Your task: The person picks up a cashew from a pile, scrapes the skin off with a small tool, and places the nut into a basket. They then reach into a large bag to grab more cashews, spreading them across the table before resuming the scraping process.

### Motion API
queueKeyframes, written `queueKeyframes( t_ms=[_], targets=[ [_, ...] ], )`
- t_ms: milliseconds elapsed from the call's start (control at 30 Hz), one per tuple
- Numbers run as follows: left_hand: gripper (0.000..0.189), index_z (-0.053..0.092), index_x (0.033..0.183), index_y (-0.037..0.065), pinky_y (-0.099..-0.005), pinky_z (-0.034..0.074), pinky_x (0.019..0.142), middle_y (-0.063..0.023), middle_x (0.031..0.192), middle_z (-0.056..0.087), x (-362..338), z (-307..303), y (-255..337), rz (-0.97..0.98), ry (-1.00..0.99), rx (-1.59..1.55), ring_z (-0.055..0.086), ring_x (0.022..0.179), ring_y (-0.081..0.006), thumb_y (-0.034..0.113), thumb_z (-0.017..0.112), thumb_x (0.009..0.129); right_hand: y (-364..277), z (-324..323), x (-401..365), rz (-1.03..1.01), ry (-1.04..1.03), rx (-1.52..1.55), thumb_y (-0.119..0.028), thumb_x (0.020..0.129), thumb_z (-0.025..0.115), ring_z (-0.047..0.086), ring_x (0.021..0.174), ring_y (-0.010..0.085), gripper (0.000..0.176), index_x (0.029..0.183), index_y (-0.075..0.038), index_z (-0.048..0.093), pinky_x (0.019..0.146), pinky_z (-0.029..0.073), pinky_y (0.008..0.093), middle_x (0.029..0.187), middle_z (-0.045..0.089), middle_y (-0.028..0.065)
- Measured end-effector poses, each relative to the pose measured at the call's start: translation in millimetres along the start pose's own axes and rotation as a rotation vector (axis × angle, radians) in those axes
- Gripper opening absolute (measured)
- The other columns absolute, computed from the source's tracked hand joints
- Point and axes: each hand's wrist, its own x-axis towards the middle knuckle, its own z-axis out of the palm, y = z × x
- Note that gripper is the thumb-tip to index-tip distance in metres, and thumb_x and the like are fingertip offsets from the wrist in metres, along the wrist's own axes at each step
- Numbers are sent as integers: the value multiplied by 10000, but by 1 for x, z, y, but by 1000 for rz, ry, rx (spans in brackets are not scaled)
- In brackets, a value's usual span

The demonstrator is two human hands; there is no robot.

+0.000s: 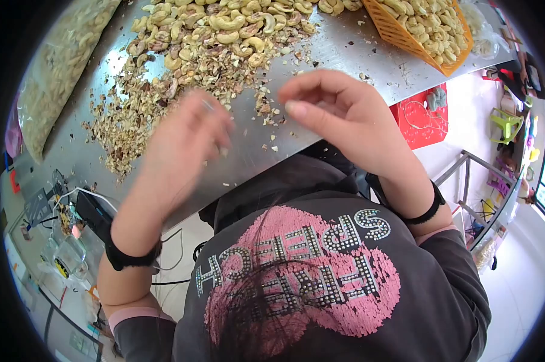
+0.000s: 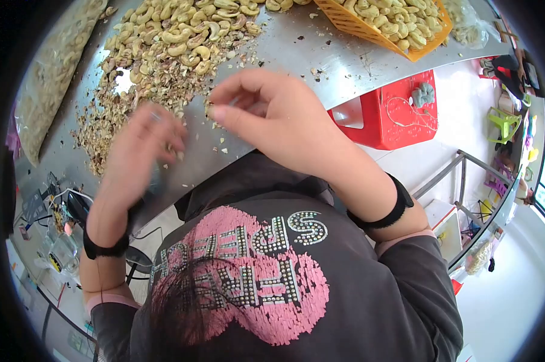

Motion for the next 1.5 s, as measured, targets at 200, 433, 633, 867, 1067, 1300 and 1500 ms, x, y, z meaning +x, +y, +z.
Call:
queueKeyframes(
  t_ms=[200,433,633,867,1067,1300,1500],
  targets=[
    [177,452,875,40,-226,452,581,-60,797,568,-16,5,-1,-116,-280,-45,553,676,-119,214,422,859,6,8,-2,69,-153,-69,-141,780,570,526,858,123,282,1019,-3,513,745,428,244,906,556,73],
    [169,449,883,44,-241,456,603,-70,792,561,-19,-8,-6,-25,-133,-111,556,668,-125,205,398,875,1,10,9,24,-115,90,-89,798,545,489,935,115,317,1082,21,458,799,397,232,1026,516,60],
    [153,442,903,41,-229,447,627,-73,842,573,-2,-23,-9,-5,-83,-172,548,708,-114,176,373,881,10,32,25,-39,6,71,-82,790,549,453,977,111,325,1088,13,458,846,373,243,1041,501,49],
    [173,492,883,29,-257,441,577,-83,834,588,-3,-31,-6,69,157,45,563,658,-136,190,444,840,0,25,24,-145,-13,-219,-101,775,573,439,968,107,330,1071,3,472,817,376,237,1037,499,40],
    [166,496,889,30,-261,429,605,-66,748,577,-4,-51,-2,172,575,733,548,659,-159,182,485,823,-2,27,22,-108,32,-38,-91,769,581,468,835,75,286,1029,-9,495,739,395,211,935,515,25],
    [197,523,919,47,-286,426,628,-81,832,557,10,-47,-13,357,621,647,526,656,-192,153,569,759,2,35,20,-108,33,-10,-125,735,602,528,724,111,224,926,-22,545,658,442,246,821,553,45],
    [228,534,914,48,-283,425,630,-72,852,547,10,-36,-9,315,448,602,536,692,-195,141,605,718,-5,33,19,-13,-82,-56,-96,775,579,483,792,59,231,981,-16,509,687,396,196,897,525,7]
  ],
)
